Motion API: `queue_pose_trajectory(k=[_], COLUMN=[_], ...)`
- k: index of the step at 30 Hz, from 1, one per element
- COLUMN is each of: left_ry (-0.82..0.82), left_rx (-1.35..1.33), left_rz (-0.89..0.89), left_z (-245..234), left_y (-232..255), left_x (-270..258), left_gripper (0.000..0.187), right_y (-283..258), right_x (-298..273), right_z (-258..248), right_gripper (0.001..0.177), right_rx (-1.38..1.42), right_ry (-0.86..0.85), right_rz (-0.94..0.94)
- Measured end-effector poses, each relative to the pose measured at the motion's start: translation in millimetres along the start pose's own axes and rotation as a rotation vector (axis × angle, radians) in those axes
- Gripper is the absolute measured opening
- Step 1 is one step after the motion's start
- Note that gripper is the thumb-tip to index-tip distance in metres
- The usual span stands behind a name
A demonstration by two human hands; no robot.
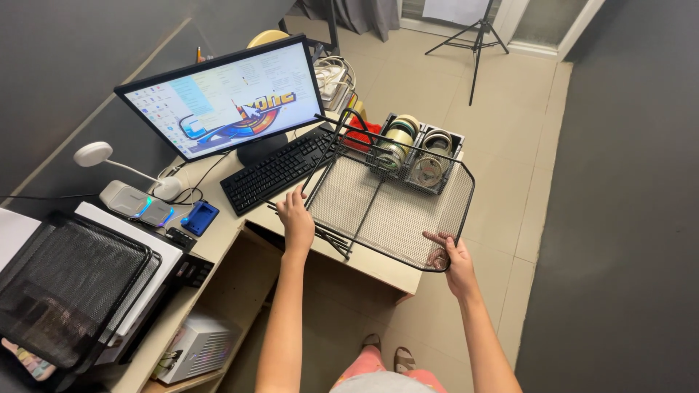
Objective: The recorder cleans a metal mesh tray using a duster and then assembles a multi-tier desk organizer frame on an office desk.
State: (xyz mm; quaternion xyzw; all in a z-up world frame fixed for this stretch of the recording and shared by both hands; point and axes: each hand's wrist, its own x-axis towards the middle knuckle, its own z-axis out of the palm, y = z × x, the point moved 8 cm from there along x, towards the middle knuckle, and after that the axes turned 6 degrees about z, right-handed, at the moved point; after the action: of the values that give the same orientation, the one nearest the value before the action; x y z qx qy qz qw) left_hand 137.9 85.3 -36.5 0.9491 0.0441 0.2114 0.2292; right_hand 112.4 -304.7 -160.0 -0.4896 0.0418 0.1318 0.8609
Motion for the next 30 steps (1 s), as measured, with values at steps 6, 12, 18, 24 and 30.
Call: queue_pose_trajectory(k=[6, 12, 18, 24, 30], left_ry=[0.038, 0.011, 0.011, 0.003, -0.012], left_rx=[-0.01, -0.012, -0.01, -0.019, -0.038], left_rz=[0.032, 0.024, -0.002, 0.001, -0.034], left_z=[-6, -4, -4, -5, -5], left_y=[4, 3, 2, 4, 3], left_x=[-1, -2, -1, -1, 1], left_gripper=[0.062, 0.064, 0.063, 0.064, 0.063], right_y=[-3, -11, 7, 10, 5], right_x=[-2, 12, 59, 67, 71], right_z=[-1, -13, -45, -64, -37], right_gripper=[0.027, 0.052, 0.084, 0.088, 0.091], right_rx=[-0.054, -0.043, 0.027, -0.062, -0.091], right_ry=[-0.031, 0.223, 0.304, 0.346, 0.314], right_rz=[0.078, 0.042, -0.056, -0.103, 0.044])
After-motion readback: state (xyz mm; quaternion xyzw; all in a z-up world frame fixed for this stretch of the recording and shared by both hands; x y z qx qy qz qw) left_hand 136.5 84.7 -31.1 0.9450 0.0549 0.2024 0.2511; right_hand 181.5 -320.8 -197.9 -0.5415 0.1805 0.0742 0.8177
